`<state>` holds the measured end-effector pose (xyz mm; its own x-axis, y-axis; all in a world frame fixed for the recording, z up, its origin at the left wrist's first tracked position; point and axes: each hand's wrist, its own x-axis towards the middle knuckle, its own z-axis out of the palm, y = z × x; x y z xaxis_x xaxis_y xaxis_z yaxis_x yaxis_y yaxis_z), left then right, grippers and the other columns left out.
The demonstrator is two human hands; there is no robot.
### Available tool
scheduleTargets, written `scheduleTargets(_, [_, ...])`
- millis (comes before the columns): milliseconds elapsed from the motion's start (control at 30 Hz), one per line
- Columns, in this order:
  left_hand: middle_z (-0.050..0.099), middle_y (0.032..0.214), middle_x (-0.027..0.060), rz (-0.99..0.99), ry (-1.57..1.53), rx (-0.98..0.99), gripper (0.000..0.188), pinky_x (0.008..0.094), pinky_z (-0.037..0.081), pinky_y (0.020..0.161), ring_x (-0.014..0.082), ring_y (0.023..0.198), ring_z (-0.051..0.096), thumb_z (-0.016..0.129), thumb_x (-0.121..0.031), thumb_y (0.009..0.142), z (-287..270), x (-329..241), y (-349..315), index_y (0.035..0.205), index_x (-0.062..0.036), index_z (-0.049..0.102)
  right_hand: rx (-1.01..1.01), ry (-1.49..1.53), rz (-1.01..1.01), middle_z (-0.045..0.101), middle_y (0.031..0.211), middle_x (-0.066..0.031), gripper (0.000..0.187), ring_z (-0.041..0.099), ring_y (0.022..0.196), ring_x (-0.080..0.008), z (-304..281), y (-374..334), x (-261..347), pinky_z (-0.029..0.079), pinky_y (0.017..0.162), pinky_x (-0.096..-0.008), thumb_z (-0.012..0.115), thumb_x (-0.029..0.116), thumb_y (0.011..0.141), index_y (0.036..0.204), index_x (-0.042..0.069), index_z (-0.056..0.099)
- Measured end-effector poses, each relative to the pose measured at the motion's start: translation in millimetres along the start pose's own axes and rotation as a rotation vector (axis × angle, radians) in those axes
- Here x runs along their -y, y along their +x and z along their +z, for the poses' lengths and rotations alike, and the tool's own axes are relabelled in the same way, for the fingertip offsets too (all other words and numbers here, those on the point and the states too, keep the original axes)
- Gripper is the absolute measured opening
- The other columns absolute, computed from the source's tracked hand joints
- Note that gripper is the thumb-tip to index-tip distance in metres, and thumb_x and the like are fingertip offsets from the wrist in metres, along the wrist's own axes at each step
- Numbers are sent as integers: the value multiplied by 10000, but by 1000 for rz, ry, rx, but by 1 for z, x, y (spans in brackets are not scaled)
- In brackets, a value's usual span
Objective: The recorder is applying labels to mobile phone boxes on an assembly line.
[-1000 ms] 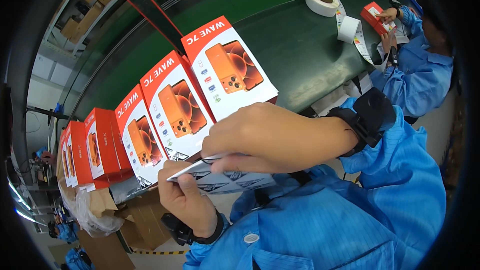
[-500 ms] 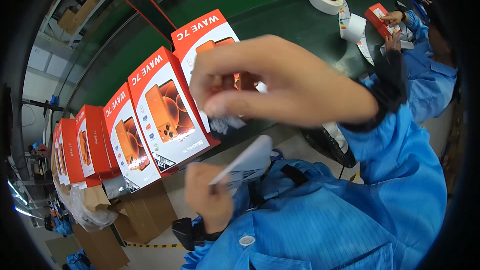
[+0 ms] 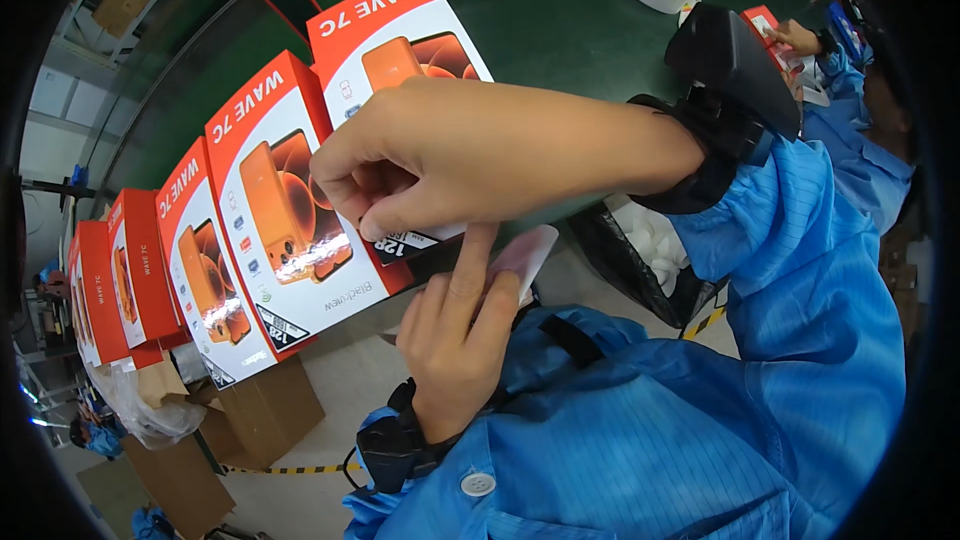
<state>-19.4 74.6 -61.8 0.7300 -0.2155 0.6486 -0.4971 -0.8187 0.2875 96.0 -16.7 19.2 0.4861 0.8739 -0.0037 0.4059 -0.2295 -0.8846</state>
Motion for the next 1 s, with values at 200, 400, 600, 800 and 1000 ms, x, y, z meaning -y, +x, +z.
scheduleTargets(200, [578,1008,36,-7,-27,-40,97,183,354,471,97,536,450,578,-87,627,4,2,0,688,-77,504,8,-37,-13,537,650,-34,51,498,571,-96,-2,2,2,402,535,-223,577,37,732,746,5,539])
scheduleTargets(400, [579,986,47,-14,-67,-41,109,198,369,470,111,532,454,578,-77,621,5,2,-1,716,-62,526,-19,-71,-122,519,689,-47,60,511,609,-135,2,3,-6,414,548,-242,567,38,731,750,10,518])
scheduleTargets(600, [576,984,50,3,-74,-34,128,209,376,473,120,540,464,578,-74,621,3,2,-3,741,-54,540,2,-508,-284,505,772,-64,77,508,630,-207,7,-7,0,425,559,-274,528,45,747,811,23,494])
scheduleTargets(800, [577,996,45,-5,-78,-4,103,206,372,473,117,531,460,586,-90,634,4,2,-4,720,-60,536,4,-172,-321,493,764,-73,91,508,665,-218,2,2,-16,419,588,-249,542,47,743,825,32,505])
scheduleTargets(1000, [581,1012,28,-45,-72,-7,64,192,357,465,101,522,450,581,-95,660,4,-1,-4,687,-68,529,219,379,2,511,767,-55,98,492,668,-107,-3,6,-12,405,605,-220,565,71,762,819,16,508])
